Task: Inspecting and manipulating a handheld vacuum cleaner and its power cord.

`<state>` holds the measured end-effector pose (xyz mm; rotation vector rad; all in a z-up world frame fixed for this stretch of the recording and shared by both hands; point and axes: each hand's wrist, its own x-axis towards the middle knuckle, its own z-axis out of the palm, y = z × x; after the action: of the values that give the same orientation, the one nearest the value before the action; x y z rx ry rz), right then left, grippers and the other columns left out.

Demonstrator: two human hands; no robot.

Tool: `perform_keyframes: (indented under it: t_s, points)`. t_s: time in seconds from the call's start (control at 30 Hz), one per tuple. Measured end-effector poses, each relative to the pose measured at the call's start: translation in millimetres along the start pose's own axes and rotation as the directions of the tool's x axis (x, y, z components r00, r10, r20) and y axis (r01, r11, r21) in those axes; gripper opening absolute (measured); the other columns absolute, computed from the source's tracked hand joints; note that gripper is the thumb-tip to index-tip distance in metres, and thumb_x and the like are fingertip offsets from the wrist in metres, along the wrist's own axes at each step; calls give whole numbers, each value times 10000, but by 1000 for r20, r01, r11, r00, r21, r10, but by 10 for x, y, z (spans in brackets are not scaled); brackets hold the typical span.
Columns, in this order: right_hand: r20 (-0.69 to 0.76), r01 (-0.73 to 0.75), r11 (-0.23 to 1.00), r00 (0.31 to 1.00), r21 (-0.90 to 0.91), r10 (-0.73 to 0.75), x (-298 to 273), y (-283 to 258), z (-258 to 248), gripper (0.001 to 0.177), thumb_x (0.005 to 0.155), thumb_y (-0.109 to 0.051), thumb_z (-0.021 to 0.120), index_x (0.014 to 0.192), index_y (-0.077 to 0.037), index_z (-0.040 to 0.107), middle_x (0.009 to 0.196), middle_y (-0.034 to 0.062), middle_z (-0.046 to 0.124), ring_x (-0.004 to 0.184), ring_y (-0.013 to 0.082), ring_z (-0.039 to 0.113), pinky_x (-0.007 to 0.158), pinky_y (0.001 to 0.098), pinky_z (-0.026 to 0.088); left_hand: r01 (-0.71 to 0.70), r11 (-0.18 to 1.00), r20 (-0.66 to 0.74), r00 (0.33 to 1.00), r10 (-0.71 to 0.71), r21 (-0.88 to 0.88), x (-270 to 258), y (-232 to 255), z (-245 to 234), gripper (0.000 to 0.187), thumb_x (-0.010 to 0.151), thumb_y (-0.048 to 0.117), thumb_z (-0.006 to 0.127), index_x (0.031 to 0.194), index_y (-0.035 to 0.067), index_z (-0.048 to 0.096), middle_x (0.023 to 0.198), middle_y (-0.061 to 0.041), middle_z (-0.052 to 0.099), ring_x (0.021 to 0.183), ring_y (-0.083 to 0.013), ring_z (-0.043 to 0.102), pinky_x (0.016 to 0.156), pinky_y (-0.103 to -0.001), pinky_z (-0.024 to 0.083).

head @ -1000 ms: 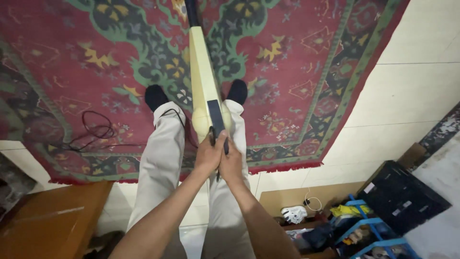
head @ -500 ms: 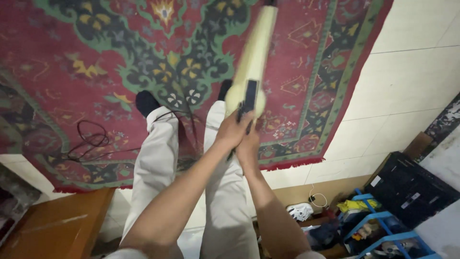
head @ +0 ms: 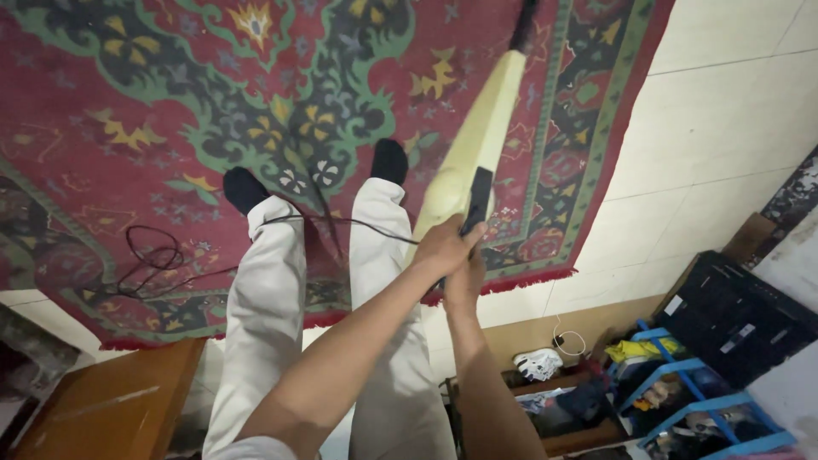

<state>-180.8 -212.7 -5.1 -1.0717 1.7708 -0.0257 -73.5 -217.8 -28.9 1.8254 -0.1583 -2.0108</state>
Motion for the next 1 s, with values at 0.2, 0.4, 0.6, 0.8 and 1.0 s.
perform_keyframes:
  t_s: [0.2, 0.4, 0.6, 0.8, 1.0]
  points:
    - [62, -24, 782, 995, -623, 79, -97, -191, 150, 531, 1022, -376, 540, 1424, -29, 557, 1055, 314, 706, 1013, 421, 703, 843, 458, 524, 26, 958, -169, 983, -77, -286, -174, -419, -64, 687, 912, 663, 559, 1199, 48, 664, 1092, -259, 705, 1073, -430, 667, 905, -480, 517]
    - [379, 296, 849, 917, -438, -124, -186, -406, 500, 424, 983, -300, 566, 1285, -23, 674, 1089, 263, 728, 1047, 435, 714, 847, 446, 550, 12, 884, -310, 934, -177, -467, -407, -591, -463, 643, 933, 622, 557, 1129, 25, 695, 1002, -244, 747, 1017, -420, 708, 876, -462, 523]
    - [211, 212, 921, 966, -327, -148, 57, -635, 920, 372, 1000, -278, 564, 1225, 4, 657, 1024, 239, 762, 992, 359, 758, 827, 429, 539, -89, 953, -413, 910, -41, -291, -110, -71, -939, 623, 939, 603, 573, 1182, 39, 684, 1046, -260, 723, 1042, -444, 678, 875, -478, 517]
    - [310, 172, 858, 951, -483, -16, -21, -780, 1260, 461, 973, -335, 563, 1330, -45, 604, 1000, 240, 746, 957, 357, 751, 793, 430, 531, -117, 877, -407, 908, -96, -466, -223, -270, -1208, 622, 901, 599, 570, 1142, 42, 708, 1028, -240, 761, 997, -385, 750, 878, -452, 547]
    - [583, 550, 780, 752, -298, -307, -61, -197, 1073, 380, 1083, -278, 568, 1326, 3, 650, 1207, 234, 738, 1147, 361, 709, 949, 413, 523, -5, 817, -452, 835, -314, -576, -500, -582, -1164, 656, 907, 616, 557, 1272, 81, 657, 1121, -227, 744, 1111, -403, 710, 932, -446, 525]
